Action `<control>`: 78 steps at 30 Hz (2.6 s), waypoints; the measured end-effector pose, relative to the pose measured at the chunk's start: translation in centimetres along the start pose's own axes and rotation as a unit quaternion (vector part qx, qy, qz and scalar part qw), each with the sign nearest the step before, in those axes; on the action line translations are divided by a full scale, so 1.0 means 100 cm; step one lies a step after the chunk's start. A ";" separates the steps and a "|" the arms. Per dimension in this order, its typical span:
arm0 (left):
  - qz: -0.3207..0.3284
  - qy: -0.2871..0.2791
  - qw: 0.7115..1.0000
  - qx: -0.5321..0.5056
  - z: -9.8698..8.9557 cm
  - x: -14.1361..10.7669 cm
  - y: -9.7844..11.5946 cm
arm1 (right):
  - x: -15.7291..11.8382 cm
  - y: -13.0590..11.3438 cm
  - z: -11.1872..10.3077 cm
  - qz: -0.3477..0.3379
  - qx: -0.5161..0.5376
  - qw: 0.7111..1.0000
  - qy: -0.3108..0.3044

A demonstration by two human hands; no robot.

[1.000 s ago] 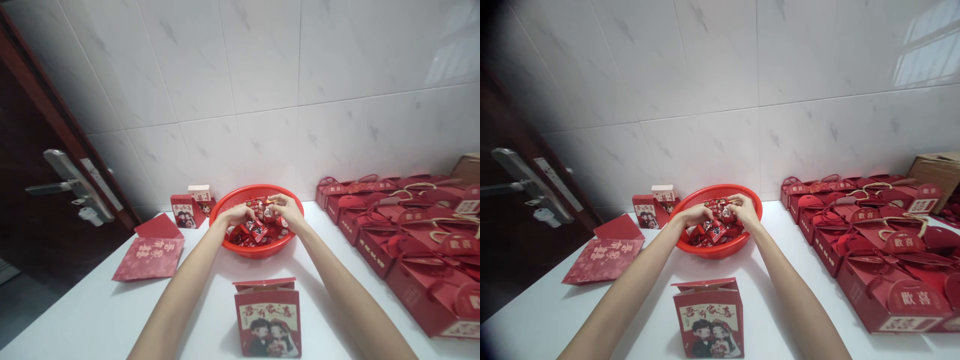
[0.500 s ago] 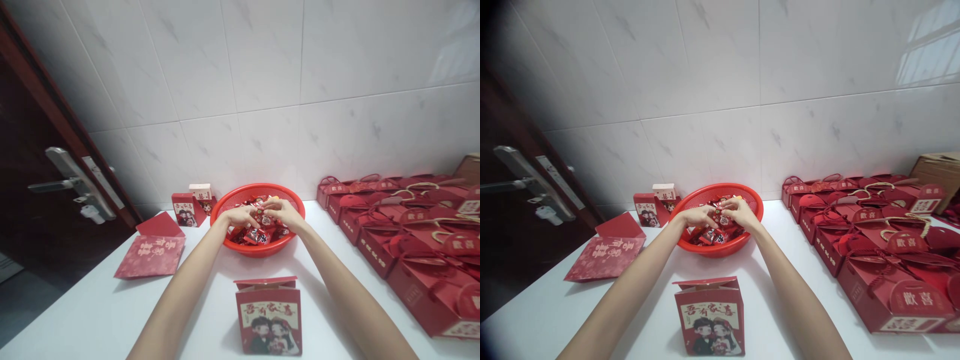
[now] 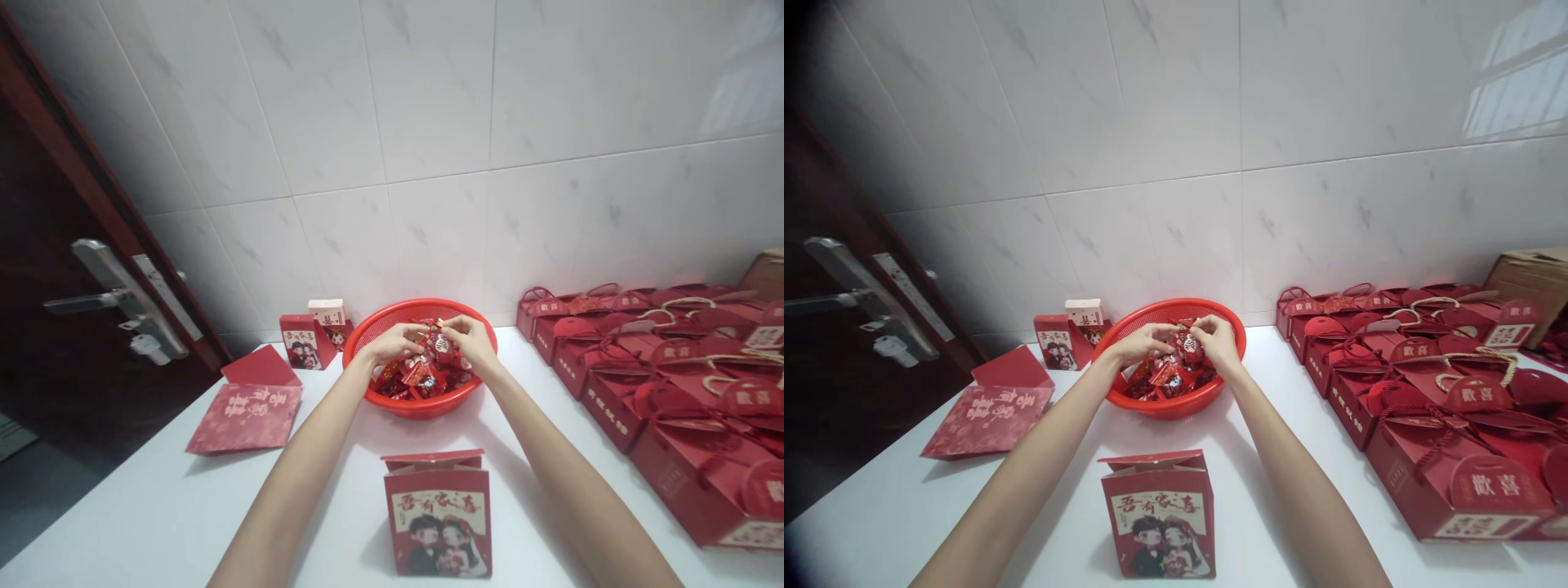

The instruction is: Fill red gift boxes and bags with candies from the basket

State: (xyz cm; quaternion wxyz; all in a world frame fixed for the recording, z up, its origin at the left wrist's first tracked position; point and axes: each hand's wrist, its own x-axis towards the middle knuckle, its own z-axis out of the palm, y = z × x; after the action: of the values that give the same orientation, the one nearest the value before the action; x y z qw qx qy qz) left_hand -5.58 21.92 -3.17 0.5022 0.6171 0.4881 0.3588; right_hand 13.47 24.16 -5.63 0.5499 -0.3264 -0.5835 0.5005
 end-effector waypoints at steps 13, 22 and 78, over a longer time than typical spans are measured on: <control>0.046 0.104 0.992 -0.063 -0.002 0.007 -0.001 | 0.003 0.000 0.001 0.003 0.019 0.999 0.033; 0.061 0.089 0.992 -0.069 0.004 0.004 0.005 | 0.002 0.001 0.000 0.003 0.023 0.999 0.029; 0.079 0.153 0.983 -0.066 0.005 -0.027 0.001 | 0.000 -0.009 0.002 0.132 0.126 0.968 -0.171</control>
State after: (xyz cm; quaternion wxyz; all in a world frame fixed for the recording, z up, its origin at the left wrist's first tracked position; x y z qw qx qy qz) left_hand -5.83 19.15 -3.09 0.4317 0.5571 0.4837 0.5190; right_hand 13.40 23.84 -4.72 0.4075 -0.2385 -0.5529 0.6865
